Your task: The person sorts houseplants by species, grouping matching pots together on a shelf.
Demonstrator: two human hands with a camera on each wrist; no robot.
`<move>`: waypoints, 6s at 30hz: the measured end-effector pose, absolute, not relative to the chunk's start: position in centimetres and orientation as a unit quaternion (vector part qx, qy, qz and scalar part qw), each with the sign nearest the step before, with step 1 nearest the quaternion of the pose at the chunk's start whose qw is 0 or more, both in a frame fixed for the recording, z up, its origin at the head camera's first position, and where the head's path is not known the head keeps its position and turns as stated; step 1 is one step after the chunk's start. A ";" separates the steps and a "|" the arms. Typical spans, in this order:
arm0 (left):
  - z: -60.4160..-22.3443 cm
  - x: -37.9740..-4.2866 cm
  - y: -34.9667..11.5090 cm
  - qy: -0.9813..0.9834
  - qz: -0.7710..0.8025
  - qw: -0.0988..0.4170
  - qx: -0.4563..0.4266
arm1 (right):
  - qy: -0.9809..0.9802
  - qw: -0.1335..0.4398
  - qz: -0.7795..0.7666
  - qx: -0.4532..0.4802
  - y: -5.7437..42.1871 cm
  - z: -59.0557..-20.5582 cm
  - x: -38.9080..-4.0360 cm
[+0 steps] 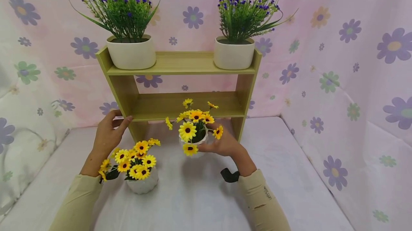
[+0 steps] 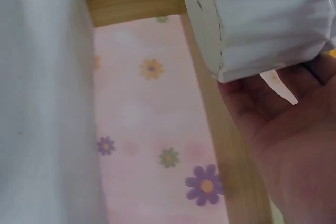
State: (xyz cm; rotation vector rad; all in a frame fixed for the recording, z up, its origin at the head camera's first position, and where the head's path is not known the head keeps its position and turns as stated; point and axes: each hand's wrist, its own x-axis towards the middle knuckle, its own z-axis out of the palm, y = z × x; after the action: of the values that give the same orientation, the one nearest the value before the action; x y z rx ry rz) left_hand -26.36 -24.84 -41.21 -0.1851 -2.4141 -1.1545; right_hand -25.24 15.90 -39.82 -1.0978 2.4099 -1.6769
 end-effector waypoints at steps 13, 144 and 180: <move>-41.2 -26.3 -24.7 -0.876 -0.421 0.227 -0.070 | 0.769 -0.089 -0.565 -0.287 17.9 -38.1 -25.8; -41.2 -26.2 -24.6 -0.874 -0.425 0.226 -0.065 | 0.779 0.137 -0.482 -0.377 -0.1 -47.4 -21.2; -40.6 -26.1 -24.6 -0.884 -0.418 0.205 -0.046 | 0.749 0.101 -0.584 -0.298 2.4 -42.2 -22.0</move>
State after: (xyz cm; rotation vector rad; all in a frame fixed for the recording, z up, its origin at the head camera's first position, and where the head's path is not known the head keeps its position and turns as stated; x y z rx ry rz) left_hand -26.07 -24.56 -40.62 -0.1269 -2.4631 -1.1663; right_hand -22.01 2.35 -42.16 -0.8794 2.2129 -1.7244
